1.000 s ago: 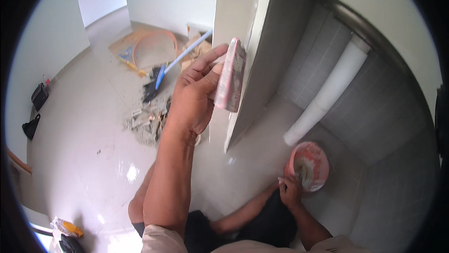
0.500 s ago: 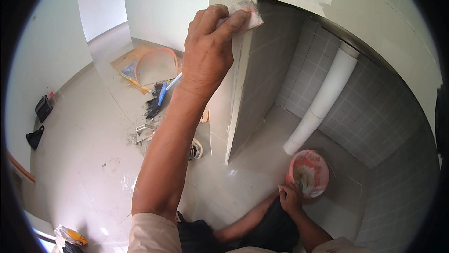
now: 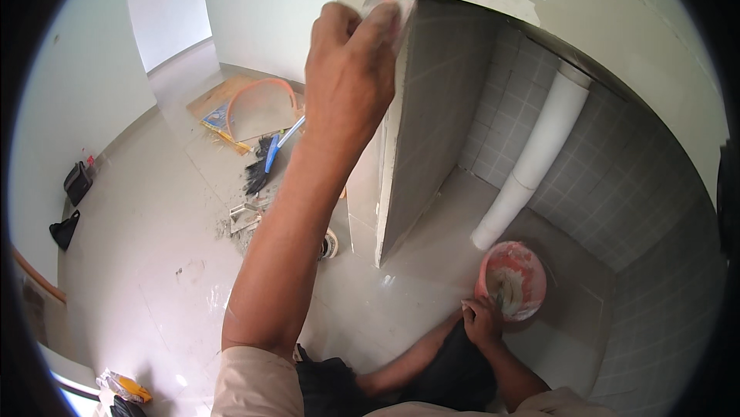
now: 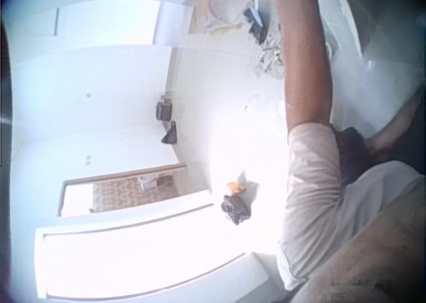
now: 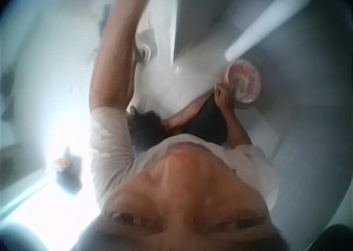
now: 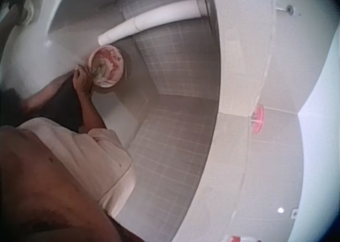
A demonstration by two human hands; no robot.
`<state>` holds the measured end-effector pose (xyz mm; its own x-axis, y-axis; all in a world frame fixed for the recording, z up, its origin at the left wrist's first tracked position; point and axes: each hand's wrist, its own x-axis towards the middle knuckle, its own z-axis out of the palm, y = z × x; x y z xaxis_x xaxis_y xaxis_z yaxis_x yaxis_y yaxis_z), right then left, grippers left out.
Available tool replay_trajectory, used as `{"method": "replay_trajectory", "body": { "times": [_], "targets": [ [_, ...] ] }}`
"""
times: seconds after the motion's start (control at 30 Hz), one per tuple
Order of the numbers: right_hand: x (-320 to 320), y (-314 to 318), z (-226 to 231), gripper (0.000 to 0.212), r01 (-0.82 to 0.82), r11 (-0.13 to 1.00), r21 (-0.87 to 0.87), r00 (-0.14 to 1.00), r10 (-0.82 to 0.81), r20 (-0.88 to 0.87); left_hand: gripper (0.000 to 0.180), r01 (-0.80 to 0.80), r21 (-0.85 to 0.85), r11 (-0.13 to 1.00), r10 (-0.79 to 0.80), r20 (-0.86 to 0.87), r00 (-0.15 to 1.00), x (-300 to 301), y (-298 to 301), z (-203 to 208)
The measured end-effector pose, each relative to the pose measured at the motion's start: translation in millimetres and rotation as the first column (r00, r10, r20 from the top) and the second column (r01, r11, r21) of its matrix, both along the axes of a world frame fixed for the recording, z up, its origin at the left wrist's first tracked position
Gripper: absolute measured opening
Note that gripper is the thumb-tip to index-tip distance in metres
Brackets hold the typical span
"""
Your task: The person applies grout to the corner of a tiled wall and floor using a putty knife and a hawk. The person scoops grout from a bucket onto a hawk and then uses the putty knife to spread and smooth the grout into the gaps.
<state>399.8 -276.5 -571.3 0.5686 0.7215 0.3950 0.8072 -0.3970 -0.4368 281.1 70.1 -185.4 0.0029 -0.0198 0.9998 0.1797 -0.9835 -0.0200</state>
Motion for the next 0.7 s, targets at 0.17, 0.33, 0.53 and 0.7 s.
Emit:
{"method": "replay_trajectory", "body": {
  "times": [0.17,0.33,0.53,0.7],
  "targets": [
    [-5,0,-2,0.013,0.028,1.000,-0.003,0.997,-0.028,0.067,0.030,-0.032,-0.046,0.998,0.030,-0.042,0.999,3,-6,3],
    [-2,1,6,0.014,0.002,0.999,0.040,0.997,-0.005,0.077,0.034,0.012,-0.202,0.979,-0.053,-0.199,0.979,-10,-11,-44],
    [-1,2,1,0.013,-0.011,1.000,0.014,0.998,0.010,0.067,0.033,0.028,-0.089,0.996,-0.035,-0.076,0.996,-1,-5,2],
    [-3,0,6,0.014,0.008,1.000,-0.004,1.000,-0.008,0.008,0.033,-0.051,-0.084,0.995,0.040,-0.128,0.991,-11,-13,-25]
  ]
}}
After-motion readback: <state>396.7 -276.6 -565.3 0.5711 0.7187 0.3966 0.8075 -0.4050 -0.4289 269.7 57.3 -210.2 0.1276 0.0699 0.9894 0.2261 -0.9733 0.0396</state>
